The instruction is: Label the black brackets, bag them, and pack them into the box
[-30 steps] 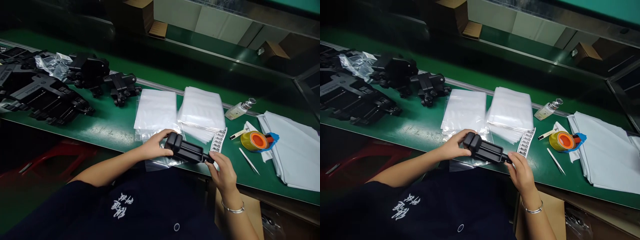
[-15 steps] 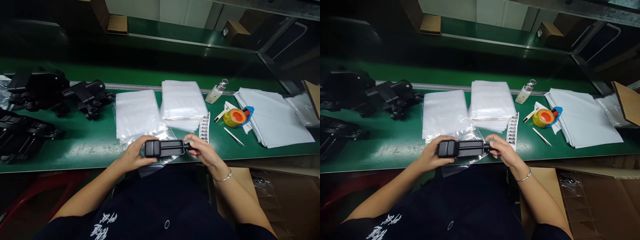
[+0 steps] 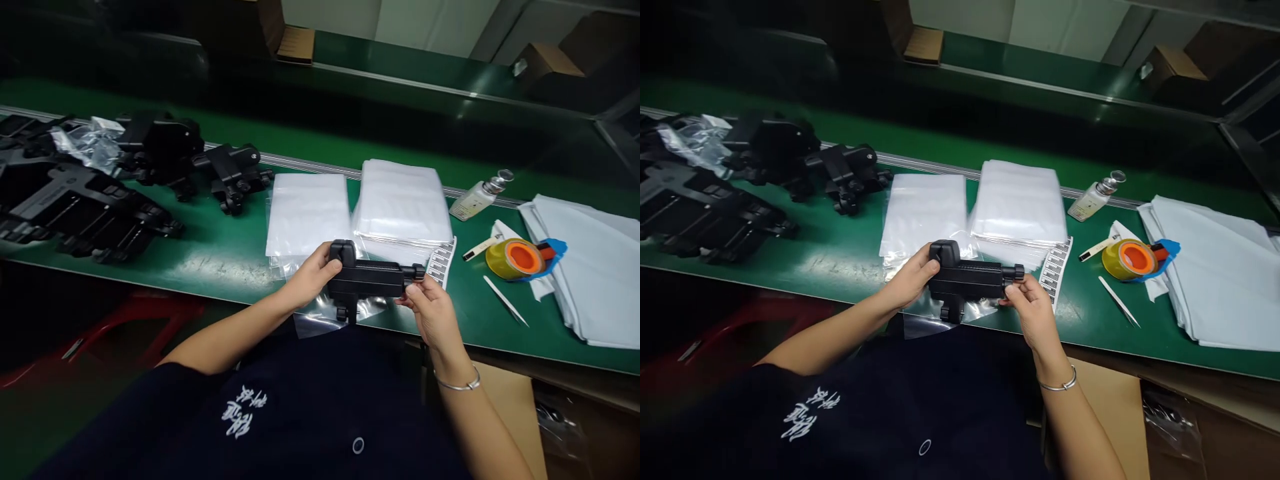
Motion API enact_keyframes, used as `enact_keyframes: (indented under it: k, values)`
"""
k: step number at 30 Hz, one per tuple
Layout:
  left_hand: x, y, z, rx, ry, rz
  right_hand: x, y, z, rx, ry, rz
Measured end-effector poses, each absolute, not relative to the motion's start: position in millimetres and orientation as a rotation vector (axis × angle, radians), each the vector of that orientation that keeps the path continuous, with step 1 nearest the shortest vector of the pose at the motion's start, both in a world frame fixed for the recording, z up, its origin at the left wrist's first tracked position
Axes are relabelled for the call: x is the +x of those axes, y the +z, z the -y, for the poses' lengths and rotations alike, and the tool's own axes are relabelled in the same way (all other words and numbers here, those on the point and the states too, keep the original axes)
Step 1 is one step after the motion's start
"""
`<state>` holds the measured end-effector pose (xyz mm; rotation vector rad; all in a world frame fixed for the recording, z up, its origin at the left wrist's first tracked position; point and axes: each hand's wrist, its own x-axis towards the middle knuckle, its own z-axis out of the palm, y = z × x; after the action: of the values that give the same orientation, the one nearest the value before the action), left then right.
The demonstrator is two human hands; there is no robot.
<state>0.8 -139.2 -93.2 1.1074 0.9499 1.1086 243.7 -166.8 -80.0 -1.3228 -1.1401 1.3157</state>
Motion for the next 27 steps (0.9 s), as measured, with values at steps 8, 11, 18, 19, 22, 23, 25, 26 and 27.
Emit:
enact_keyframes:
  k: [8,11,18,19,22,23,25,26,27]
  values:
    - [6.2,-87.4,145.5,1.335,1.085,-0.954,250.1,-100.4,159.7,-1.445,1.045,1.233]
    - [7.2,-87.7,144.1,1.353,1.097,-0.976,248.2,-99.7,157.1,-1.457,1.013,1.343]
    - [2.1,-90.6,143.9,1.344,1.123,-0.933,245.8,-98.9,153.9,-1.438,0.932,1.358]
    - [1.5,-90.1,144.8,1.365,1.119,-0.956,245.2,-100.5,153.5,-1.460,0.929,1.355]
    - [1.4,-88.8,141.4,1.205,1.195,-0.977,241.0,-101.3,155.9,-1.413,0.968,1.347]
    - [1.4,-88.9,138.1,1.068,1.237,-0.972,238.7,-99.5,158.4,-1.352,0.978,1.392]
    - [0.7,-89.7,129.7,0.759,1.287,-0.956,232.5,-93.7,165.5,-1.211,0.931,1.600]
    - [-0.1,-90.1,125.7,0.622,1.288,-0.946,228.8,-90.6,169.6,-1.135,0.861,1.749]
    - [-1.0,-90.3,122.2,0.509,1.279,-0.933,224.9,-87.7,173.5,-1.058,0.762,1.900]
